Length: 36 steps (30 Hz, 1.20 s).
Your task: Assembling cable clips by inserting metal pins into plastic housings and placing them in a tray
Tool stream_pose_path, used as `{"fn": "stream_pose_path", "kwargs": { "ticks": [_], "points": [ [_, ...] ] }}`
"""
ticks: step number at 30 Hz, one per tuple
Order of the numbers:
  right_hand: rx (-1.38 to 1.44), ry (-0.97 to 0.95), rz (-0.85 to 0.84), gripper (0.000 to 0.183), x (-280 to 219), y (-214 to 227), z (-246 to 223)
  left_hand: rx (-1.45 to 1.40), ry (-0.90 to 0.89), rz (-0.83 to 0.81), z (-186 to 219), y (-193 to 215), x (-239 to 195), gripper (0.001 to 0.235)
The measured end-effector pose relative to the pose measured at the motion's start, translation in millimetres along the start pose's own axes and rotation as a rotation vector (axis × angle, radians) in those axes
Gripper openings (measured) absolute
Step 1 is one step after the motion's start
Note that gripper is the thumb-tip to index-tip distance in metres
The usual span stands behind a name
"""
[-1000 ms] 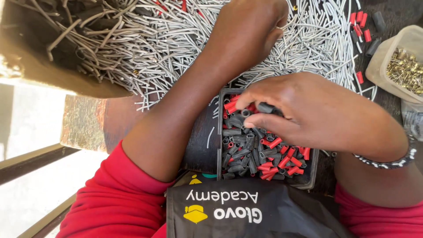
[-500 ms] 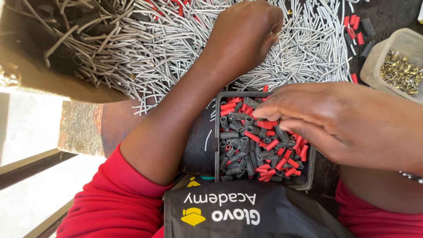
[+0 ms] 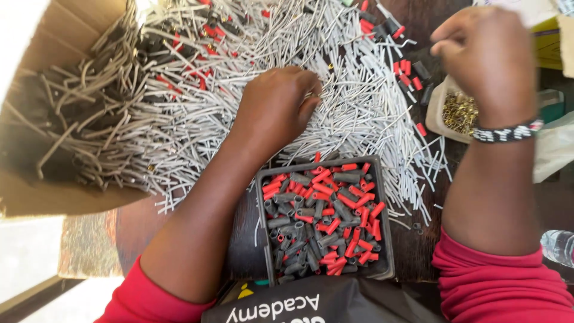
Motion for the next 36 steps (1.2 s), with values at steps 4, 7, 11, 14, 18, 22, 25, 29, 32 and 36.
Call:
{"fn": "stream_pose_path", "kwargs": {
  "ticks": [4, 7, 11, 14, 18, 22, 25, 29, 32, 36],
  "points": [
    [0.139, -0.116, -0.118, 0.016, 3, -20, -14, 0.018, 0.025, -0.025, 3, 4, 2, 0.006],
    [0.134, -0.154, -0.128, 0.027, 3, -35, -8, 0.015, 0.015, -0.007, 2, 3, 2, 0.006],
    [0.21, -0.26, -0.192, 0.023, 11, -11, -28, 0.007, 0.004, 0.004, -1, -1, 1, 0.009],
    [0.276, -0.263, -0.234, 0.018, 15, -9, -36, 0.008, 0.002, 0.007, -2, -2, 1, 0.01],
    [0.272, -0.23, -0.23, 0.018, 12, -20, -33, 0.011, -0.001, 0.005, -2, -2, 0, 0.01],
    [0.313, -0.18, -0.199, 0.019, 9, -18, -37, 0.009, 0.013, -0.007, 0, 0, 0, 0.011],
    [0.268, -0.14, -0.18, 0.022, 8, -20, -40, 0.01, -0.004, 0.0, 0, -1, 0, 0.009],
    [0.247, -0.15, -0.169, 0.02, 8, -13, -40, 0.019, 0.008, -0.021, 1, 1, 1, 0.009],
    [0.262, -0.171, -0.175, 0.015, 3, 19, -50, 0.018, -0.007, -0.007, 0, 0, -1, 0.009],
    [0.413, -0.23, -0.411, 0.011, 14, 94, -105, 0.024, -0.026, 0.002, -2, -2, -1, 0.007]
  ]
}}
Point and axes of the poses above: each hand's wrist, its own x-axis towards the middle knuckle, its own y-axis out of the back of the hand, z = x × y, the point moved 1 cm from there along x, towards the middle knuckle, and after that the axes turned 12 degrees about z, right-handed, at the moved point
